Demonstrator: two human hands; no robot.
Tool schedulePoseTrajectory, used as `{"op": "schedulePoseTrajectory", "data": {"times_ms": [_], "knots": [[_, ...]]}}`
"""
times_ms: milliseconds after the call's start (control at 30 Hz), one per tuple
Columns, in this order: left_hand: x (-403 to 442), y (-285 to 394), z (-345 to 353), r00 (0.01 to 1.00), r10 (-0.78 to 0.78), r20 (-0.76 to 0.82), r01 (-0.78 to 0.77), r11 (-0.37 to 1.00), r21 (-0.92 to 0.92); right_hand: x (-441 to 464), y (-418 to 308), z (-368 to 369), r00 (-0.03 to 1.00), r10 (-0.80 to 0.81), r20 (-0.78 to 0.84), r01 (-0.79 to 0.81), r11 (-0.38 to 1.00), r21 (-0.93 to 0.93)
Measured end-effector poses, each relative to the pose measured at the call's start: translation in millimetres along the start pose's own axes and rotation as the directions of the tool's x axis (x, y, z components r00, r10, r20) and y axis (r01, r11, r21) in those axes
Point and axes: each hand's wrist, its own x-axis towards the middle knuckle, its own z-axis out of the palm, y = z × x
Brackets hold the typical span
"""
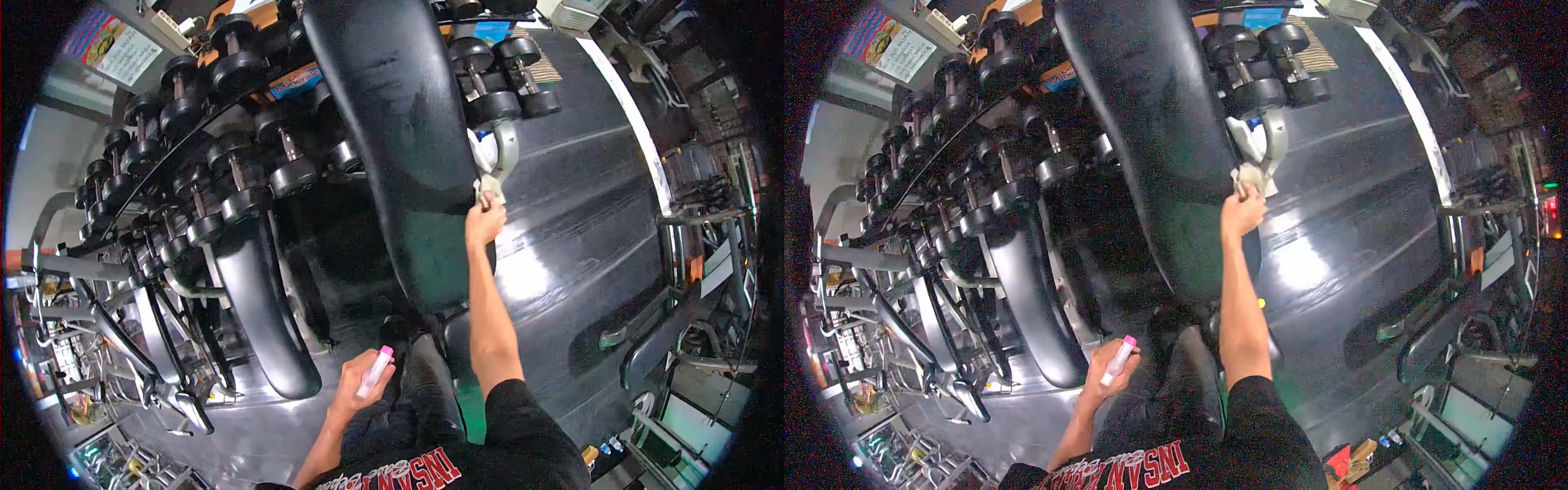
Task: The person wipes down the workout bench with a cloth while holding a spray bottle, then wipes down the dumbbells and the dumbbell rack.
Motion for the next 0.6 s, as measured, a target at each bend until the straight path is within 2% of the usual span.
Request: {"op": "schedulePoseTrajectory", "data": {"times_ms": [33, 67, 100, 133, 167, 200, 267, 333, 367, 433, 467, 533, 567, 600], "knots": [[-1.4, -0.4, 2.4, 1.0, 0.013, -0.022, -0.014, 1.0, -0.028, -16.5, -8.7, -1.4, 0.998, -0.06, -0.003, 0.06, 0.998, 0.015], [-3.0, 0.9, 3.3, 1.0, 0.011, -0.023, -0.012, 0.999, -0.03, -31.5, -10.4, 1.1, 0.982, -0.182, -0.043, 0.186, 0.976, 0.117], [-3.0, 1.9, 4.2, 1.0, 0.009, -0.022, -0.01, 1.0, -0.03, -46.5, -13.8, 4.2, 0.958, -0.283, -0.036, 0.285, 0.951, 0.117], [-2.3, 3.0, 6.1, 1.0, 0.009, -0.022, -0.009, 1.0, -0.03, -62.1, -25.3, 1.6, 0.947, -0.321, -0.01, 0.32, 0.942, 0.102], [-1.6, 3.2, 9.3, 1.0, 0.012, -0.024, -0.013, 0.999, -0.032, -76.3, -37.2, -6.4, 0.943, -0.321, 0.091, 0.311, 0.944, 0.109], [-0.9, 2.3, 12.3, 0.999, 0.029, -0.046, -0.03, 0.999, -0.022, -89.0, -45.1, -8.9, 0.923, -0.372, 0.099, 0.366, 0.928, 0.071], [2.5, 3.8, 17.2, 0.997, 0.049, -0.063, -0.05, 0.999, -0.011, -107.4, -50.8, -15.0, 0.816, -0.568, 0.108, 0.548, 0.819, 0.168], [3.7, 7.6, 20.2, 0.998, 0.04, -0.046, -0.041, 0.999, -0.006, -111.9, -52.2, -16.2, 0.731, -0.668, 0.137, 0.627, 0.737, 0.252], [3.9, 8.1, 20.9, 0.998, 0.04, -0.049, -0.04, 0.999, 0.001, -108.7, -51.9, -16.1, 0.732, -0.668, 0.136, 0.624, 0.737, 0.259], [4.3, 9.8, 24.1, 0.998, 0.061, -0.019, -0.061, 0.998, 0.007, -93.5, -44.8, -21.8, 0.561, -0.812, 0.164, 0.758, 0.583, 0.292], [5.7, 11.7, 27.2, 0.998, 0.068, -0.009, -0.068, 0.998, 0.005, -83.7, -41.7, -24.8, 0.482, -0.851, 0.21, 0.791, 0.525, 0.315], [7.2, 15.4, 32.6, 0.999, 0.049, -0.016, -0.049, 0.999, 0.012, -65.8, -37.7, -34.0, 0.385, -0.888, 0.252, 0.816, 0.455, 0.357], [7.1, 16.3, 34.8, 0.999, 0.052, -0.014, -0.052, 0.999, 0.013, -58.9, -37.1, -40.1, 0.387, -0.888, 0.25, 0.816, 0.456, 0.355], [6.8, 17.0, 36.9, 0.998, 0.055, -0.011, -0.055, 0.998, 0.005, -52.0, -36.2, -46.5, 0.47, -0.844, 0.259, 0.731, 0.536, 0.422]]}}
